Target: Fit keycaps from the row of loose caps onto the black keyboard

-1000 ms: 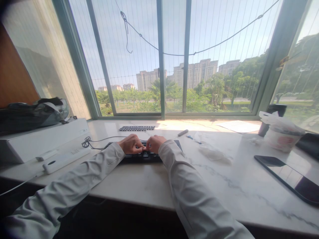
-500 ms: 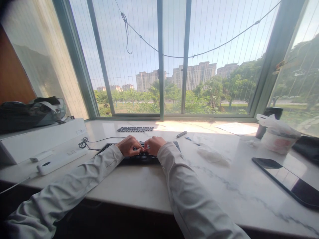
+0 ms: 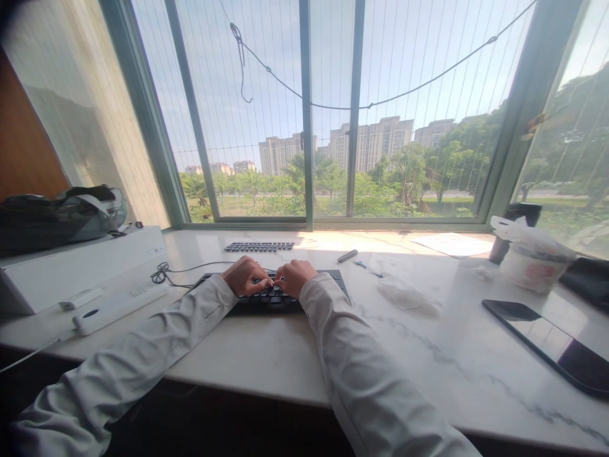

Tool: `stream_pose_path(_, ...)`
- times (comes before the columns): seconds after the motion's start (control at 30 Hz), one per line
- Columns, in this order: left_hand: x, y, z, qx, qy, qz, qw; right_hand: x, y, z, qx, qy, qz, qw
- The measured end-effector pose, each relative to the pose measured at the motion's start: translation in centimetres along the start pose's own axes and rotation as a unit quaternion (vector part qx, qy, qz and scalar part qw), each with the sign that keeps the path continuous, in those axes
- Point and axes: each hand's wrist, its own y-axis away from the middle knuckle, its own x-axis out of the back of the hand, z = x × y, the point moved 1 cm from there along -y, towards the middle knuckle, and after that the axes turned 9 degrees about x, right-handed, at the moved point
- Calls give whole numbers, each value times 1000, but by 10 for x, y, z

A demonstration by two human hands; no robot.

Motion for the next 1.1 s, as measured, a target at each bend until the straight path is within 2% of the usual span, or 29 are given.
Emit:
stream_pose_path(0.4, 1, 2, -4, 4, -27, 28, 999, 1, 1, -4, -8, 8, 6, 1000)
stream_pose_path(1.1, 0, 2, -8, 16, -37, 24, 999, 3, 2, -5, -14, 13, -3, 1000)
